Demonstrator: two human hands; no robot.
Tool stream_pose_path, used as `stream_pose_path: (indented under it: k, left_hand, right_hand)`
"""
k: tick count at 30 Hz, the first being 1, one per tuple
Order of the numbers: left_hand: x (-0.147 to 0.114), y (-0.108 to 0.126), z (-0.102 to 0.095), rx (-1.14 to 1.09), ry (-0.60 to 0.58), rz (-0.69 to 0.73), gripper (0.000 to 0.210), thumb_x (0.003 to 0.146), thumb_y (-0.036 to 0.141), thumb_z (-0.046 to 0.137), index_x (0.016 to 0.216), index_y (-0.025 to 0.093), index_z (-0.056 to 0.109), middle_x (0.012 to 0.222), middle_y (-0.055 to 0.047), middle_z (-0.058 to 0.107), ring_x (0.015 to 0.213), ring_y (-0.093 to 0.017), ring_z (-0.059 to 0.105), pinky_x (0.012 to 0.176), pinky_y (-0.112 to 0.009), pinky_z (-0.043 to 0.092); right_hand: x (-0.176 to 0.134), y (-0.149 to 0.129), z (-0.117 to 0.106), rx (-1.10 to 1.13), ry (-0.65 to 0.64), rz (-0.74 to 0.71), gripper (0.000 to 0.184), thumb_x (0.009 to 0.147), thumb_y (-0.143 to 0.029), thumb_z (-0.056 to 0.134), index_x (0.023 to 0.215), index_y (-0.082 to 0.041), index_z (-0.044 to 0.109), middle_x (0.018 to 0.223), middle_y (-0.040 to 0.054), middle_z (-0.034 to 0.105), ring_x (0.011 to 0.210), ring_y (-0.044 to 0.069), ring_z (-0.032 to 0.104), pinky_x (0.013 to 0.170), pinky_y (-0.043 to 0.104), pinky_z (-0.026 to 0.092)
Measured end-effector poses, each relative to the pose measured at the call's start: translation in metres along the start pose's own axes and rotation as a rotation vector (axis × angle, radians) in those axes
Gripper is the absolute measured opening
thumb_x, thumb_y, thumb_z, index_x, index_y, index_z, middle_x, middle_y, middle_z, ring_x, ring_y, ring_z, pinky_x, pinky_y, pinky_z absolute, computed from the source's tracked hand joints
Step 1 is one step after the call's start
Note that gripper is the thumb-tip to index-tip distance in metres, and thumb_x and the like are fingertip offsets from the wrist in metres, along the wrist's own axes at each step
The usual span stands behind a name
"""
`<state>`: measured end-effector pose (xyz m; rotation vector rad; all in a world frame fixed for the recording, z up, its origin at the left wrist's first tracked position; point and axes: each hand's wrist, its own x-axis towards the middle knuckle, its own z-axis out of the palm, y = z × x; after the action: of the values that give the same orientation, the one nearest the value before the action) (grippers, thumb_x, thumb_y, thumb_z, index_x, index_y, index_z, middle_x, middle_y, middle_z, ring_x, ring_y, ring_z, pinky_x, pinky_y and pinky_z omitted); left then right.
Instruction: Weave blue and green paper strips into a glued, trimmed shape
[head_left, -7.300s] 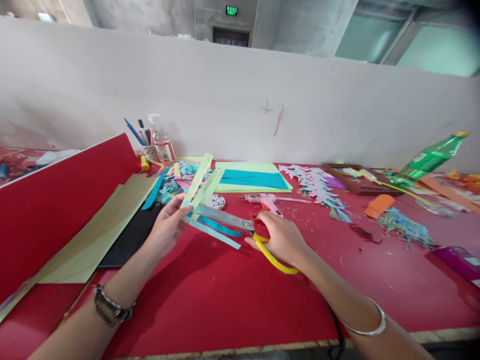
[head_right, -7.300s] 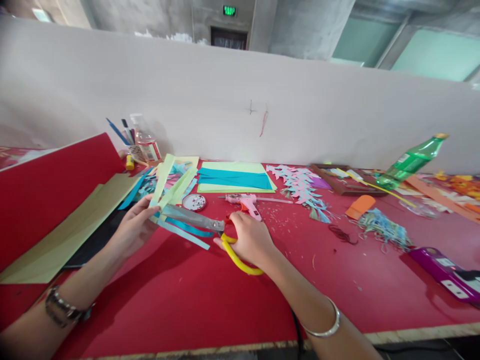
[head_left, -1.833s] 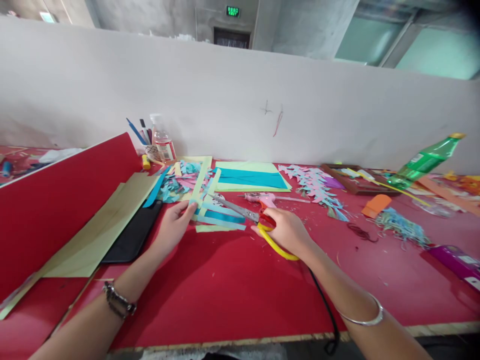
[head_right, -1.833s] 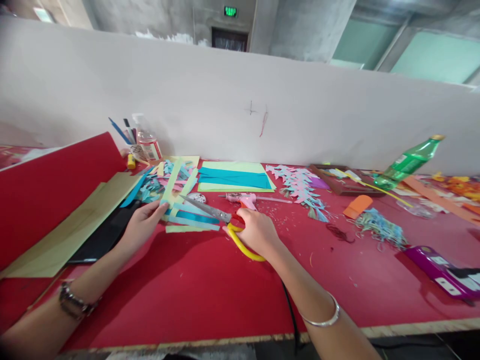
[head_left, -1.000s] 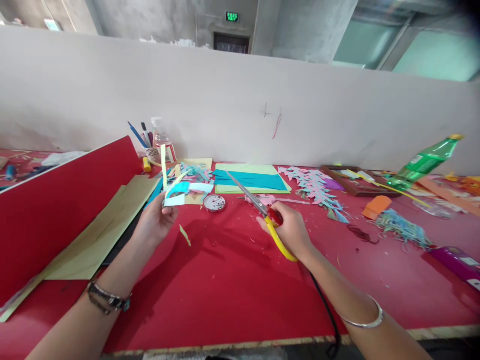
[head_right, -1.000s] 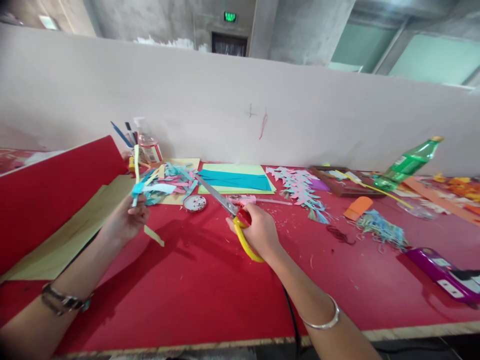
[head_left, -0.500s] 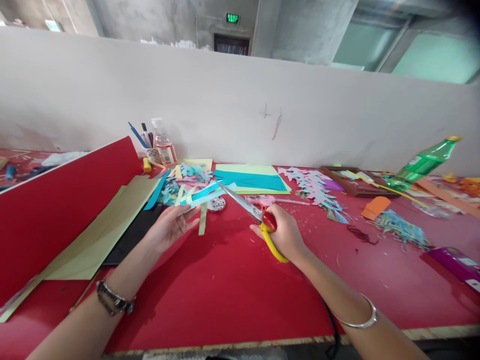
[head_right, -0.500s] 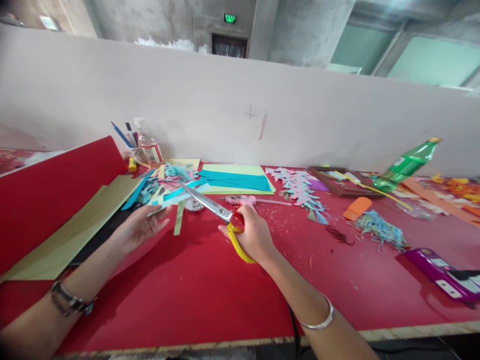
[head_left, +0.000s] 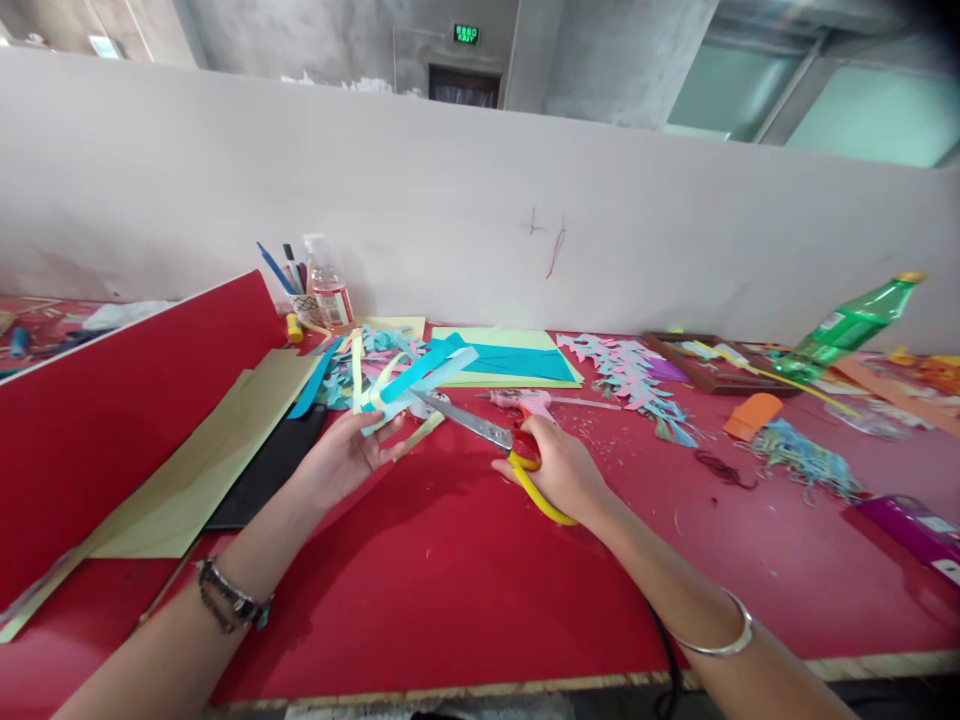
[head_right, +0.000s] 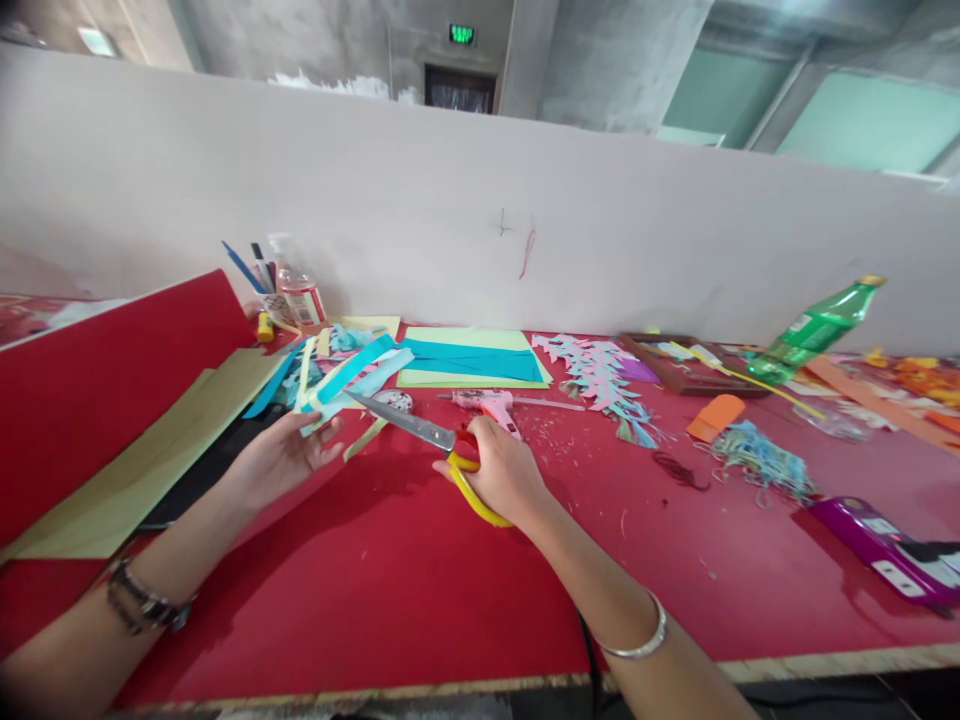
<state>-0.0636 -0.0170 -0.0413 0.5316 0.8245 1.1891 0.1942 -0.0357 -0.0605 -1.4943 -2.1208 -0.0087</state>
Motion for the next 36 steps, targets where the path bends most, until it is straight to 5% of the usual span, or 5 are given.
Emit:
stream_pose_path:
  k: [17, 24, 36]
  left_hand:
    - [0.007, -0.014, 0.0, 0.113, -0.024, 0.203, 0.019, 0.056, 0.016, 0.075, 0.068, 0.014, 0.06, 0.055, 0.005, 0.056, 0.041, -0.002, 0.042, 0.039, -0.013, 0.036]
    - [0.003, -0.014, 0.004, 0.104, 0.009, 0.228, 0.024, 0.051, 0.019, 0.078, 0.068, 0.015, 0.061, 0.055, 0.007, 0.055, 0.035, 0.001, 0.033, 0.037, -0.013, 0.036]
    - [0.007, -0.019, 0.0, 0.224, 0.003, 0.335, 0.027, 0.051, 0.032, 0.078, 0.069, 0.016, 0.065, 0.066, 0.002, 0.064, 0.051, -0.008, 0.058, 0.053, -0.018, 0.047]
  right_hand:
    - [-0.002, -0.007, -0.005, 0.089, -0.152, 0.012, 0.037, 0.074, -0.042, 0.054, 0.099, -0.016, 0.043, 0.098, 0.0103, 0.058, 0.084, 0.022, 0.059, 0.063, 0.028, 0.041]
    - [-0.001, -0.015, -0.007, -0.058, -0.171, 0.049, 0.031, 0.073, -0.044, 0.053, 0.089, -0.017, 0.047, 0.088, 0.0079, 0.061, 0.074, 0.023, 0.06, 0.056, 0.027, 0.035]
    - [-0.002, -0.014, -0.008, -0.078, -0.162, 0.087, 0.033, 0.072, -0.046, 0.054, 0.089, -0.018, 0.05, 0.092, 0.0069, 0.063, 0.076, 0.024, 0.062, 0.057, 0.028, 0.035]
